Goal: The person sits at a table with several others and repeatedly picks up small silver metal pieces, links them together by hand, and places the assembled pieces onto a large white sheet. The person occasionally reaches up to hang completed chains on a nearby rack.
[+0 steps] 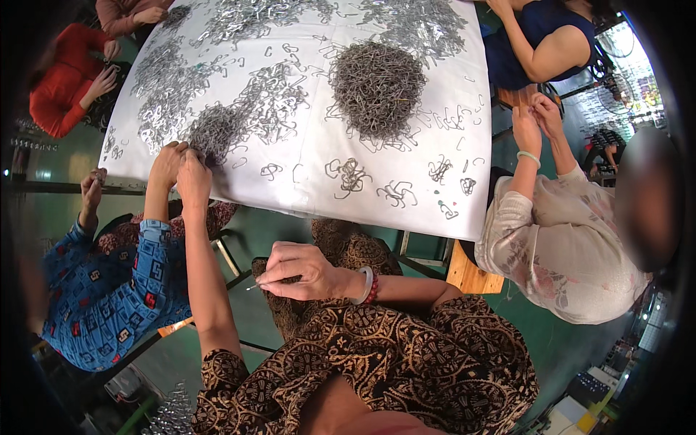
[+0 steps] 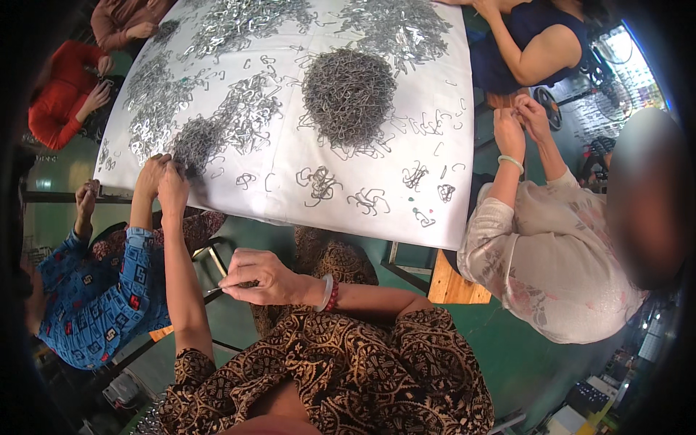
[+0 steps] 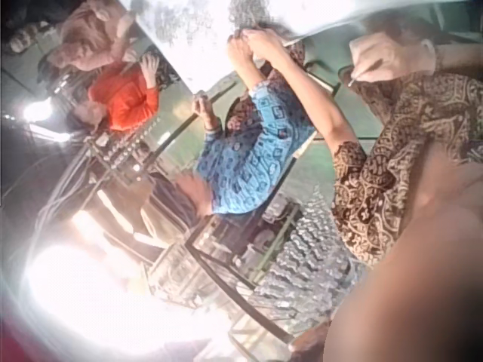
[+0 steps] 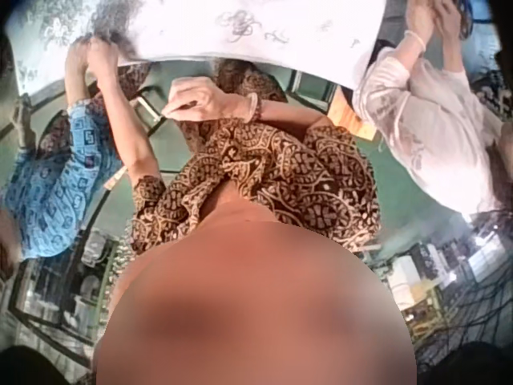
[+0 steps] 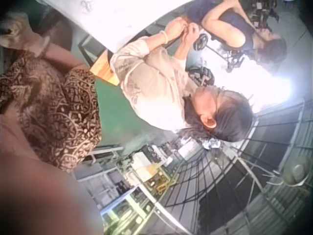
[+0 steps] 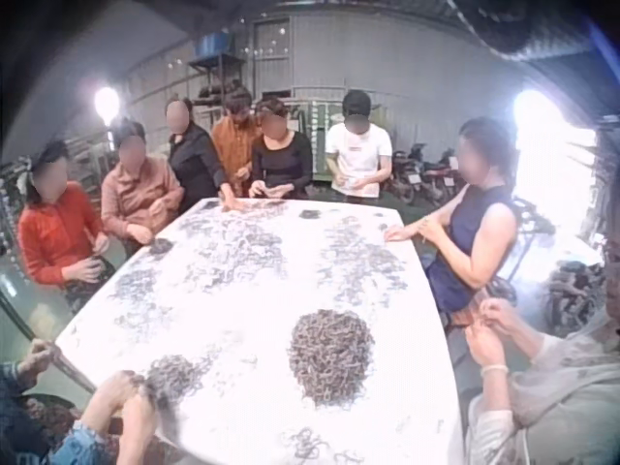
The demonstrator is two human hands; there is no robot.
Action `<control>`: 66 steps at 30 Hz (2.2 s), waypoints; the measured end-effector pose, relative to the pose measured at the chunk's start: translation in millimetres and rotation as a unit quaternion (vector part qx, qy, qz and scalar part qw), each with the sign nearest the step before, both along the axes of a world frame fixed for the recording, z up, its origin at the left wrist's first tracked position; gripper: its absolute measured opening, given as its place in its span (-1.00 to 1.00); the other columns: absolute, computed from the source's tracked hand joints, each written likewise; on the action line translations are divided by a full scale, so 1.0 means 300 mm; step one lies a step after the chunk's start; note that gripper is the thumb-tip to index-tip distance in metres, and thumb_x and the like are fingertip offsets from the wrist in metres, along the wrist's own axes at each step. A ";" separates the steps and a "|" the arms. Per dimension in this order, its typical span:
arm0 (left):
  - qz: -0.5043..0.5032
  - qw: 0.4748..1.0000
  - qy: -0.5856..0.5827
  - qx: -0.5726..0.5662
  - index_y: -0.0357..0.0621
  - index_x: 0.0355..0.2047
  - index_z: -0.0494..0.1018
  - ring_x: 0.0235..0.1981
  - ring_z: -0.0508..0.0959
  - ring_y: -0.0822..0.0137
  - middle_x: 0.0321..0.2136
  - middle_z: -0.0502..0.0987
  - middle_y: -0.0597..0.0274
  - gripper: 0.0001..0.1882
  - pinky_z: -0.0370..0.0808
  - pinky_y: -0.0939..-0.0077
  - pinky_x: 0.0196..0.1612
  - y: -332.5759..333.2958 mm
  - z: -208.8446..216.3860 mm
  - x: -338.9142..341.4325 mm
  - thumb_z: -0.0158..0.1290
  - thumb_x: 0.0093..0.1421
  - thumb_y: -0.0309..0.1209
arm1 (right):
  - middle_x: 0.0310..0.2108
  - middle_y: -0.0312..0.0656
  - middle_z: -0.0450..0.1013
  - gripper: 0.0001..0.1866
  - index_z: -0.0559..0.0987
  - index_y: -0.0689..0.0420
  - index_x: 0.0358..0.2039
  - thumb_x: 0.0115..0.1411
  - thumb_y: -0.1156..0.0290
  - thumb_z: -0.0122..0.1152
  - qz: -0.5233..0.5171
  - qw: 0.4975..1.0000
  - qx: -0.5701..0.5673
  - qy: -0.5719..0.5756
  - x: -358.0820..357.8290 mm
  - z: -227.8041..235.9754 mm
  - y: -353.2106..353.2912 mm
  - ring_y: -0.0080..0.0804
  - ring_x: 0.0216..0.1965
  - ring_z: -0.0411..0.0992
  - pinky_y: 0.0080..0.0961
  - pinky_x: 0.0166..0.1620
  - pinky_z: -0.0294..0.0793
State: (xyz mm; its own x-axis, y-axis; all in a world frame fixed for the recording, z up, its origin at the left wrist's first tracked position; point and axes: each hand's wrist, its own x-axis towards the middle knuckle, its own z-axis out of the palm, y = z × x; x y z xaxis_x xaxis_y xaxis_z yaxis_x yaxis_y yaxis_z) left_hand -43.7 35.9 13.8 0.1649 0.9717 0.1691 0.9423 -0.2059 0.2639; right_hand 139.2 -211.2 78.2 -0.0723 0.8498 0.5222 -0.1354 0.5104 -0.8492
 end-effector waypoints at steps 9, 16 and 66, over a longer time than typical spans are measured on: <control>-0.229 0.949 -0.189 -0.108 -0.30 -0.27 0.49 -0.26 0.57 -0.03 -0.33 0.58 -0.10 -0.79 0.46 0.23 -0.20 -0.179 0.224 0.116 -0.07 0.11 -0.71 | -0.46 -0.26 0.48 -0.86 0.64 0.20 -0.36 0.02 0.64 0.33 0.008 0.999 -0.045 -0.018 -0.011 -0.040 -0.046 -0.45 -0.48 0.38 -0.50 -0.45 0.37; -0.461 0.830 -0.088 -0.301 -0.23 -0.28 0.59 -0.34 0.61 0.11 -0.39 0.62 0.04 -0.82 0.50 0.34 -0.23 -0.267 0.237 0.452 0.09 0.18 -0.40 | -0.45 -0.21 0.51 -0.85 0.63 0.24 -0.36 0.00 0.65 0.33 -0.026 0.998 0.013 -0.056 0.029 -0.032 -0.108 -0.42 -0.48 0.43 -0.51 -0.43 0.42; -0.060 0.886 -0.445 0.115 -0.36 -0.38 0.47 -0.20 0.54 0.20 -0.29 0.55 0.04 -0.93 0.47 0.39 -0.09 -0.818 0.434 0.050 0.04 0.10 -0.69 | -0.45 -0.31 0.50 -0.95 0.64 0.18 -0.41 0.16 0.51 0.24 -0.037 0.979 -0.201 -0.008 -0.023 0.033 -0.029 -0.60 -0.36 0.42 -0.59 -0.24 0.43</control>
State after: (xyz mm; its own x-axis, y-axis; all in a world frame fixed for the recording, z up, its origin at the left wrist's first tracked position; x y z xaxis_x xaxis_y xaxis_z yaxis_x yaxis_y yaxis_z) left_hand -28.5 -209.4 144.1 -0.0333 0.8793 0.4750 0.3489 -0.4352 0.8300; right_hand 132.3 -219.8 88.0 -0.0075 0.9897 0.1432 -0.0964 0.1418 -0.9852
